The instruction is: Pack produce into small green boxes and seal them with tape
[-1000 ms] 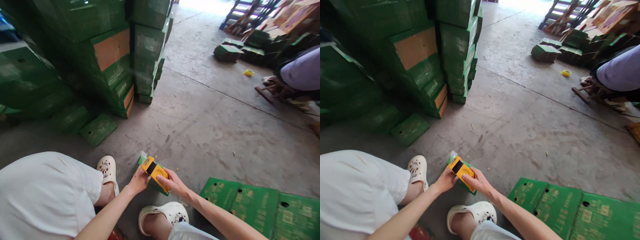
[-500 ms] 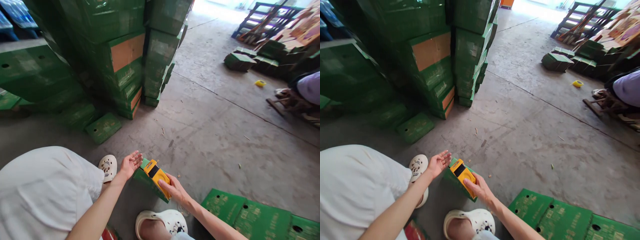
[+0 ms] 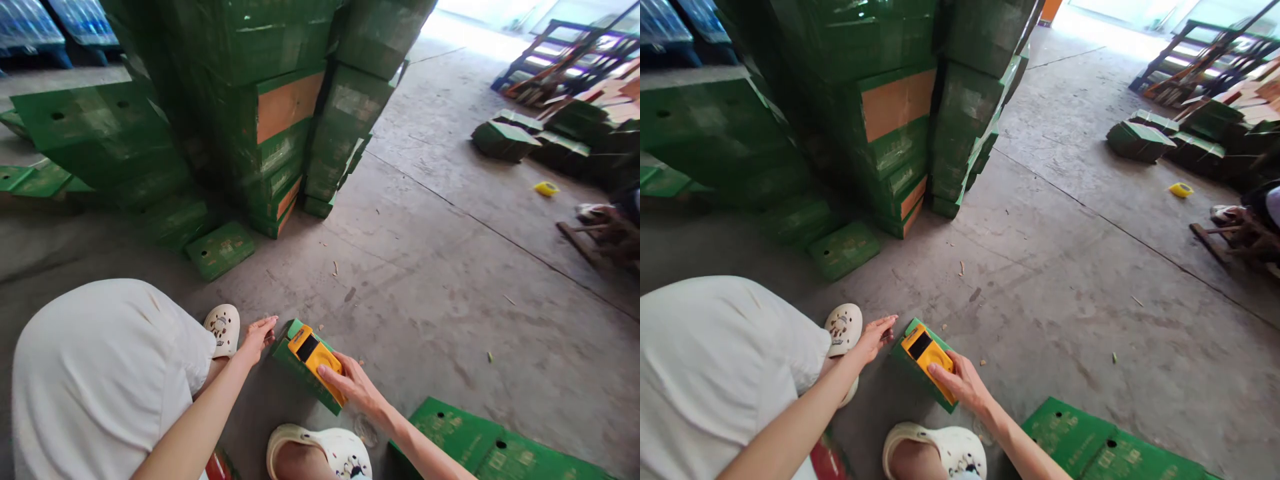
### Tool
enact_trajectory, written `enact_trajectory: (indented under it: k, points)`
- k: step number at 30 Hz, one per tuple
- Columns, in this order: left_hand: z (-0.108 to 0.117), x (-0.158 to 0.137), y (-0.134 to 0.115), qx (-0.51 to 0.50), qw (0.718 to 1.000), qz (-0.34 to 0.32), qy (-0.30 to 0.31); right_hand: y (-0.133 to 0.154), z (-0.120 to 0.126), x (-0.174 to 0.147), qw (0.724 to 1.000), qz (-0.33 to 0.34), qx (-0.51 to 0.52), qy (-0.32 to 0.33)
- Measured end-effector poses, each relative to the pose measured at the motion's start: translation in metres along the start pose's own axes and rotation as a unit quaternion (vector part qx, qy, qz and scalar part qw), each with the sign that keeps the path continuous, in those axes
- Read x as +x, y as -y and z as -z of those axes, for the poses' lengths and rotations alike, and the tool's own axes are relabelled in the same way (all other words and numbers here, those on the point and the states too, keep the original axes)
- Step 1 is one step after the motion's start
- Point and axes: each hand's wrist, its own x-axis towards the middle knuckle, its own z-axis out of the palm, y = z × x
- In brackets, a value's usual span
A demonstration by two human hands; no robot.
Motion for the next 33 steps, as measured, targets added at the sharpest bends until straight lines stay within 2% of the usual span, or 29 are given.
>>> enact_trajectory:
  k: [9,18,24,29,33]
  points:
    - [-0.003,0.021,0.025,0.006,1.0,-0.014,0.02,0.007,-0.002,0.005,1.0,-0.01,-0.022,-0.001]
    - [-0.002,0.037,0.046,0.119,0.991,-0.052,0.03,0.009,-0.006,0.007,1.0,-0.027,0.008,0.003]
    - [-0.006,0.043,0.053,0.214,0.97,-0.108,0.039,0.005,-0.006,0.009,0.999,-0.038,-0.007,-0.001]
    - [0.007,0.049,0.056,0.326,0.938,-0.111,-0.022,0.011,-0.006,0.007,0.999,-0.037,0.008,0.005]
    - [0.016,0.045,0.058,0.357,0.922,-0.146,-0.023,0.018,-0.005,0.006,0.999,-0.034,0.008,0.005]
